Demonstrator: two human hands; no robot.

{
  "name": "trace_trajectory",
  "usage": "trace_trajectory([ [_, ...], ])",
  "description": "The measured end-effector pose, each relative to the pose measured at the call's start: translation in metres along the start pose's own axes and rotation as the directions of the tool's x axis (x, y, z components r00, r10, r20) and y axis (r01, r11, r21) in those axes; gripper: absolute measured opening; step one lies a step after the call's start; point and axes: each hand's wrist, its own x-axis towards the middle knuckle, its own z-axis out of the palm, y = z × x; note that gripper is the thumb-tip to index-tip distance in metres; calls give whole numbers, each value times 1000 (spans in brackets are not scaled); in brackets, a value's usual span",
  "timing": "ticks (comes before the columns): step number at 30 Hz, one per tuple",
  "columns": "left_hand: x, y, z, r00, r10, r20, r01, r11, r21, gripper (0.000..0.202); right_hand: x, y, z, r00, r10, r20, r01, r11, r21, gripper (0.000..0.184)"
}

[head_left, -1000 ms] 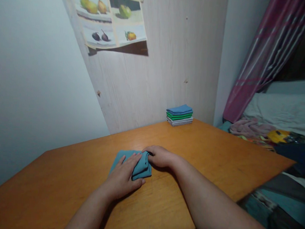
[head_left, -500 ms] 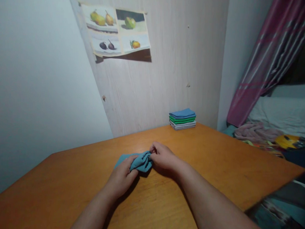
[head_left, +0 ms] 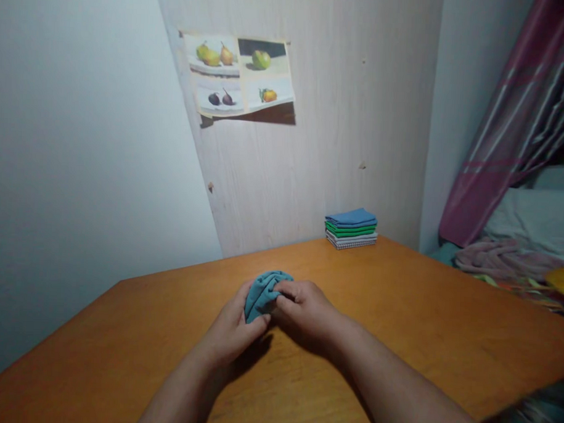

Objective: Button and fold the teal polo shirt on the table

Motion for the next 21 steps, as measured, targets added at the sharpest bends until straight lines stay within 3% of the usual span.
trace_trajectory([
  [5, -1, 13, -1, 997, 46, -65, -41, 996, 75, 59, -4, -9, 4, 989, -107, -105, 111, 993, 34, 22],
  [9, 2, 26, -5, 993, 69, -93, -61, 995, 84, 44, -4, -21, -1, 972, -168, -166, 166, 986, -27, 18],
  [14, -5, 55, -21, 991, 57, -123, -55, 998, 22, 29, -9, -55, -21, 937, -263, -229, 244, 964, -107, 16],
  [18, -37, 83, -32, 994, -22, -111, 1, 982, -189, 41, -36, -71, -40, 870, -286, -402, 266, 958, -105, 47],
  [21, -70, 98, -34, 993, -62, -96, 28, 947, -320, 47, -61, -68, -45, 887, -208, -412, 227, 974, -3, 76],
])
